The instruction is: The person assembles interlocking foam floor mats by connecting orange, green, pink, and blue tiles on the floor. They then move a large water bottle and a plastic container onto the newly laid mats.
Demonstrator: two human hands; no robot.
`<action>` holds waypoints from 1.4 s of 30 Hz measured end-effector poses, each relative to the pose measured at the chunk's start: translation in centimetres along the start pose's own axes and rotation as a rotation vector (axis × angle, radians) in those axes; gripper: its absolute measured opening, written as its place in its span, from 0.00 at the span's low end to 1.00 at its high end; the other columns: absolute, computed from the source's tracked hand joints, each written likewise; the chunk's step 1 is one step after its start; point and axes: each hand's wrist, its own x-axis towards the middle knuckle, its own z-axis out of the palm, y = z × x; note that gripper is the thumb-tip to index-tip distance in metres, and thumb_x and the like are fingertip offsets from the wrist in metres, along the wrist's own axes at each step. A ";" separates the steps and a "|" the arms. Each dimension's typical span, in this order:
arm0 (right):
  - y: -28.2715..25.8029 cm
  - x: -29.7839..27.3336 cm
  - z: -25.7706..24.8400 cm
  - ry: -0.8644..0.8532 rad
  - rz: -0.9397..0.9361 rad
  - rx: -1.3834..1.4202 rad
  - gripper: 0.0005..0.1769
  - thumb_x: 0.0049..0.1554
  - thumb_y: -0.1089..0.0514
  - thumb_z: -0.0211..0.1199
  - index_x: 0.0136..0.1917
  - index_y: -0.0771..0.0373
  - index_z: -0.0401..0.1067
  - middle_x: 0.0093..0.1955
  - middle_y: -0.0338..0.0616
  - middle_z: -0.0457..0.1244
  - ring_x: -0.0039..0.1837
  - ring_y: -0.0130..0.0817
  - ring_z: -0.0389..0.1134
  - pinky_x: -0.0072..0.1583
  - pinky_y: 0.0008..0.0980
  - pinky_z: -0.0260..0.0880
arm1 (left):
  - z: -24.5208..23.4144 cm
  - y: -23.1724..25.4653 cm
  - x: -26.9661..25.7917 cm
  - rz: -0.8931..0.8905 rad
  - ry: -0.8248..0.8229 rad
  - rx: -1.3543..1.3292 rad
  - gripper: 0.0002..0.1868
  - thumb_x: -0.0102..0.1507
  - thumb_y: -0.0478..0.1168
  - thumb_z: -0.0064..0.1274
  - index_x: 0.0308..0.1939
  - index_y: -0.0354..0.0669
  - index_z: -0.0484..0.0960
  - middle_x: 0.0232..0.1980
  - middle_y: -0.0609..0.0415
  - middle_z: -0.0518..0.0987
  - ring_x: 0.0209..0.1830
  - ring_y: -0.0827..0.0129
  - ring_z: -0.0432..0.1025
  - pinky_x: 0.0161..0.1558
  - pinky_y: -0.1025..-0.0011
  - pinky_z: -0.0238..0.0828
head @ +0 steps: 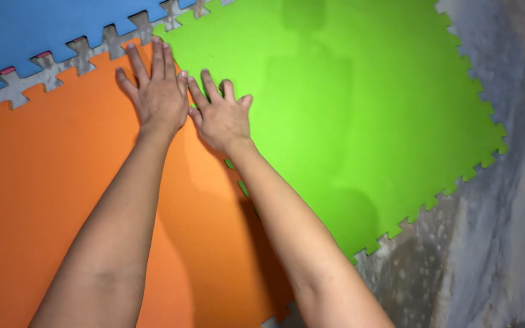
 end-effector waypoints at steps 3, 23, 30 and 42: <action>-0.2 -0.3 -0.8 -0.024 -0.019 -0.076 0.35 0.62 0.35 0.51 0.80 0.36 0.52 0.81 0.38 0.48 0.69 0.46 0.55 0.56 0.63 0.60 | 0.1 -0.2 0.6 -0.044 -0.074 -0.019 0.34 0.73 0.51 0.27 0.82 0.47 0.48 0.85 0.62 0.41 0.83 0.43 0.28 0.70 0.26 0.18; -5.2 -3.1 -7.1 -0.821 0.015 0.318 0.43 0.62 0.39 0.56 0.84 0.27 0.40 0.88 0.44 0.21 0.85 0.63 0.22 0.77 0.70 0.35 | -22.0 -5.2 6.0 0.022 -0.018 -0.104 0.36 0.63 0.45 0.49 0.76 0.49 0.61 0.78 0.47 0.60 0.76 0.49 0.54 0.66 0.41 0.54; -13.3 6.9 -21.6 -0.188 -0.390 0.631 0.41 0.59 0.55 0.63 0.81 0.47 0.51 0.83 0.63 0.40 0.80 0.61 0.49 0.75 0.45 0.56 | -42.2 -9.7 12.1 0.007 0.496 0.215 0.47 0.56 0.41 0.58 0.79 0.39 0.58 0.83 0.42 0.53 0.82 0.44 0.44 0.74 0.40 0.42; -24.7 11.1 -44.6 0.123 -0.559 0.763 0.33 0.58 0.61 0.61 0.75 0.57 0.61 0.68 0.51 0.58 0.65 0.48 0.66 0.66 0.40 0.67 | -56.0 -17.3 17.6 -0.100 0.430 0.370 0.63 0.51 0.47 0.69 0.84 0.53 0.46 0.81 0.45 0.50 0.81 0.44 0.42 0.74 0.39 0.41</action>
